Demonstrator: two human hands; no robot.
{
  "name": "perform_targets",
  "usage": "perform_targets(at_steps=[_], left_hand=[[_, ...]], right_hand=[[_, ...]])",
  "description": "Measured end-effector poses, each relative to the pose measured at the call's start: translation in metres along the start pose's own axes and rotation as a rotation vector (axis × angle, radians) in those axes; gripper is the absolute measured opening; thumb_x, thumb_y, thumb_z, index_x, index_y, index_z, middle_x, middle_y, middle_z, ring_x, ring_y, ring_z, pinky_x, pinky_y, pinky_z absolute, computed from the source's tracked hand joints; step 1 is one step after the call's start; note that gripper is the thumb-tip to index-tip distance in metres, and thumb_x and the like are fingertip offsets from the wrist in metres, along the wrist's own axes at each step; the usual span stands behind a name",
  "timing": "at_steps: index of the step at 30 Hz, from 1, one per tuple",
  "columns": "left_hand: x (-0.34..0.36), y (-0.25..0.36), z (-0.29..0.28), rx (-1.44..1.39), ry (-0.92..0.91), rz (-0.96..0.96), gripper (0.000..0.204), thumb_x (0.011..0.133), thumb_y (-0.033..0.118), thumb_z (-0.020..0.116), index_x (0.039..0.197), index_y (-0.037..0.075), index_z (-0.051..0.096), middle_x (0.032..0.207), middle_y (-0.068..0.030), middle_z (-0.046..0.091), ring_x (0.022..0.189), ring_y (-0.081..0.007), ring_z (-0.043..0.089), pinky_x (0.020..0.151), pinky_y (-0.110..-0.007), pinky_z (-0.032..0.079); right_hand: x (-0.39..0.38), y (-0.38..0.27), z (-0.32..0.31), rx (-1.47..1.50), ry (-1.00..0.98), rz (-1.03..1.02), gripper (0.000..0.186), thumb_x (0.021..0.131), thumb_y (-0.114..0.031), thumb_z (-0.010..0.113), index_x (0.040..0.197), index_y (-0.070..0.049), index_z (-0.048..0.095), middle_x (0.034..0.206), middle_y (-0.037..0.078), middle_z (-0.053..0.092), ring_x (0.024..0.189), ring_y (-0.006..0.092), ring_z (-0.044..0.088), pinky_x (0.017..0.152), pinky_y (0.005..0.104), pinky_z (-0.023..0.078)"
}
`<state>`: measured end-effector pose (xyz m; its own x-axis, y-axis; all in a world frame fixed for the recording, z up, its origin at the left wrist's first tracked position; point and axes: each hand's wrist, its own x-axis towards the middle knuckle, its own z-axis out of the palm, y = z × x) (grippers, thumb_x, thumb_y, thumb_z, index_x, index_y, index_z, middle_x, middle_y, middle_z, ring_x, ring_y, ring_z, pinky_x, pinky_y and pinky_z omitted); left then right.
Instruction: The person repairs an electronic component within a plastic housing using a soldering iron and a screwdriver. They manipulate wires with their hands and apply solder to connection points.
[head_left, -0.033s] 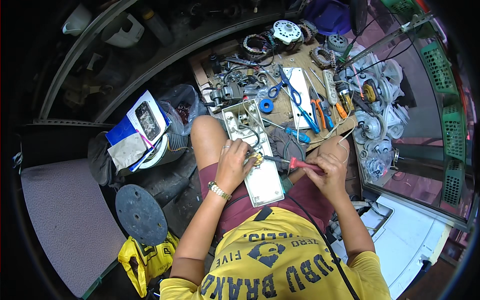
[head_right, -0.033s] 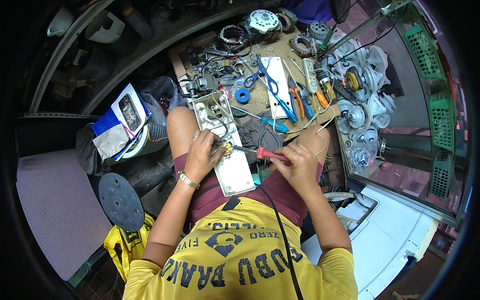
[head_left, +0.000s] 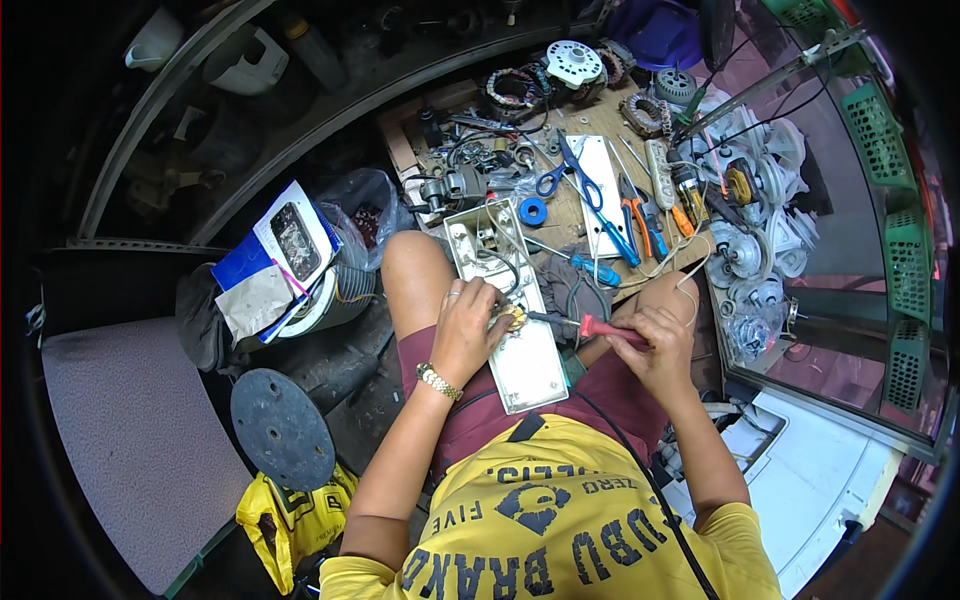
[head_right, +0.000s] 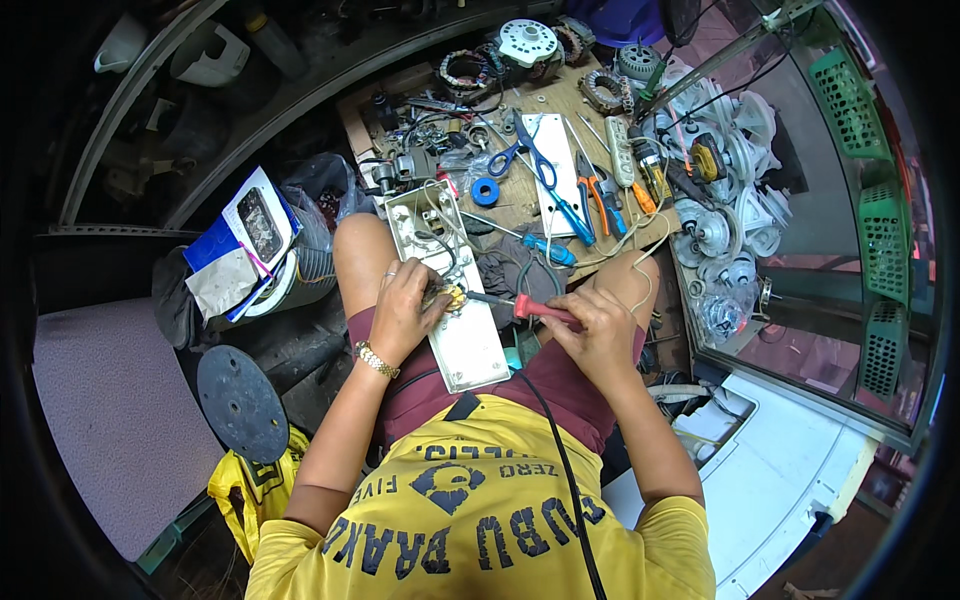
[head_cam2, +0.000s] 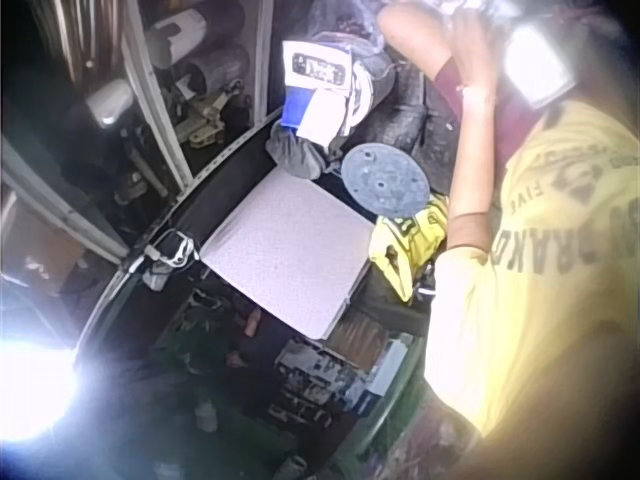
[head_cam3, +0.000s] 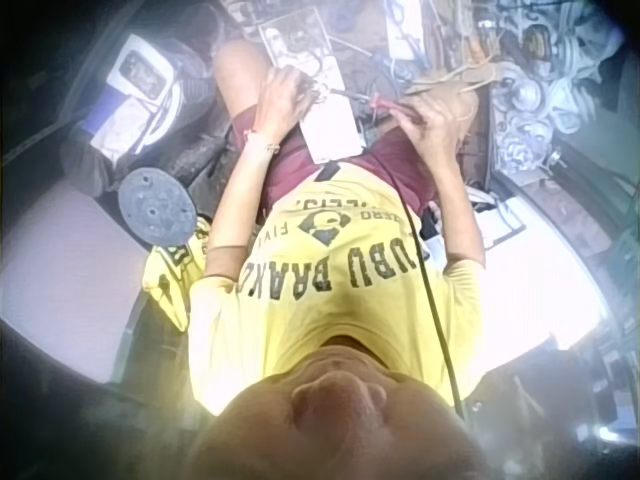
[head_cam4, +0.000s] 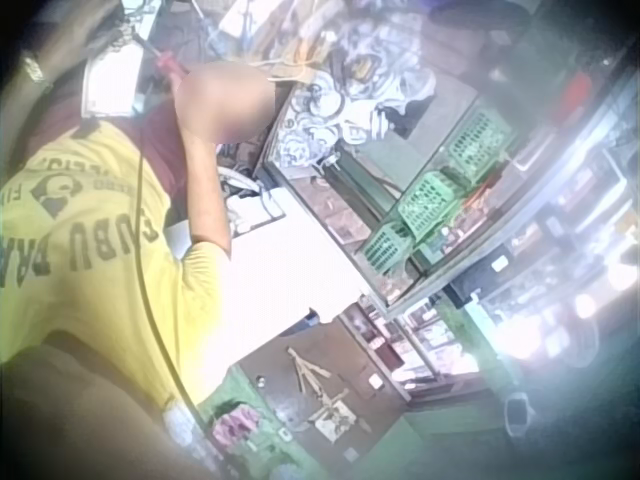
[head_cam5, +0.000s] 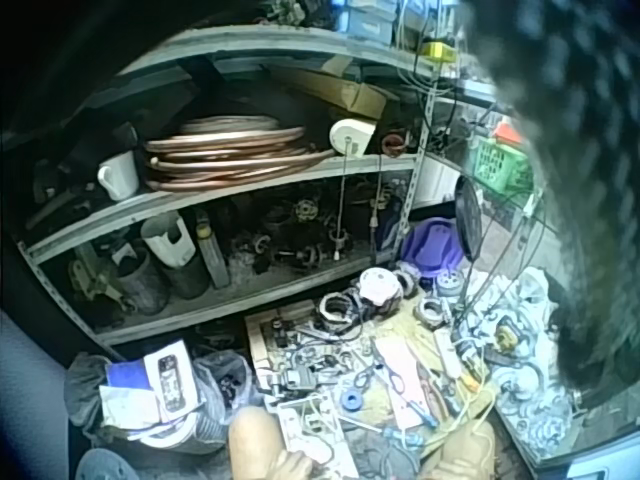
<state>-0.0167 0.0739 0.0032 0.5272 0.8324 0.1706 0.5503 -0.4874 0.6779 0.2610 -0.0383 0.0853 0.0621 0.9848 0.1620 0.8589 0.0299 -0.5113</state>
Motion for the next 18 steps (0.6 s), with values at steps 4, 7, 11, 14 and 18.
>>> perform_targets(at_steps=[4, 7, 11, 14, 18], left_hand=[[0.001, 0.0, 0.002, -0.01, -0.007, 0.01, 0.032, 0.078, 0.008, 0.085, 0.099, 0.006, 0.061, 0.099, -0.0118, 0.061, 0.099, -0.0355, 0.057, 0.086, -0.046, 0.048], [0.0, 0.0, 0.001, -0.007, -0.006, 0.009, 0.031, 0.078, 0.009, 0.085, 0.1, 0.006, 0.062, 0.1, -0.0118, 0.061, 0.1, -0.0357, 0.057, 0.086, -0.046, 0.048], [0.0, 0.0, 0.0, -0.006, -0.002, 0.008, 0.03, 0.081, 0.013, 0.084, 0.102, 0.006, 0.063, 0.1, -0.0119, 0.061, 0.1, -0.036, 0.057, 0.085, -0.046, 0.048], [-0.002, 0.002, -0.005, -0.015, -0.006, 0.027, 0.03, 0.082, 0.016, 0.082, 0.105, 0.006, 0.064, 0.102, -0.0125, 0.061, 0.1, -0.0363, 0.057, 0.085, -0.047, 0.047], [-0.007, 0.001, -0.009, -0.028, 0.012, 0.058, 0.033, 0.079, 0.012, 0.079, 0.108, 0.005, 0.063, 0.103, -0.0134, 0.06, 0.1, -0.037, 0.056, 0.086, -0.047, 0.046]], right_hand=[[-0.002, 0.0, -0.002, -0.001, 0.0, 0.016, 0.02, 0.076, -0.018, 0.089, 0.092, -0.008, 0.08, 0.081, 0.007, 0.072, 0.076, 0.0282, 0.067, 0.068, 0.0406, 0.052], [-0.002, 0.0, -0.001, 0.011, -0.003, 0.02, 0.02, 0.076, -0.017, 0.089, 0.092, -0.008, 0.08, 0.082, 0.008, 0.072, 0.076, 0.0283, 0.067, 0.068, 0.0408, 0.052], [-0.001, 0.015, -0.003, 0.082, 0.072, 0.031, 0.019, 0.076, -0.015, 0.089, 0.09, -0.006, 0.08, 0.084, 0.01, 0.072, 0.076, 0.0307, 0.066, 0.068, 0.0405, 0.052], [0.007, 0.047, -0.014, 0.136, 0.074, 0.111, 0.022, 0.082, -0.014, 0.086, 0.1, -0.003, 0.079, 0.086, 0.01, 0.075, 0.078, 0.0253, 0.069, 0.071, 0.0367, 0.053], [0.046, 0.089, -0.022, 0.46, 0.133, 0.362, 0.029, 0.099, -0.013, 0.072, 0.123, 0.002, 0.072, 0.102, 0.009, 0.076, 0.102, 0.0152, 0.068, 0.096, 0.0322, 0.052]])
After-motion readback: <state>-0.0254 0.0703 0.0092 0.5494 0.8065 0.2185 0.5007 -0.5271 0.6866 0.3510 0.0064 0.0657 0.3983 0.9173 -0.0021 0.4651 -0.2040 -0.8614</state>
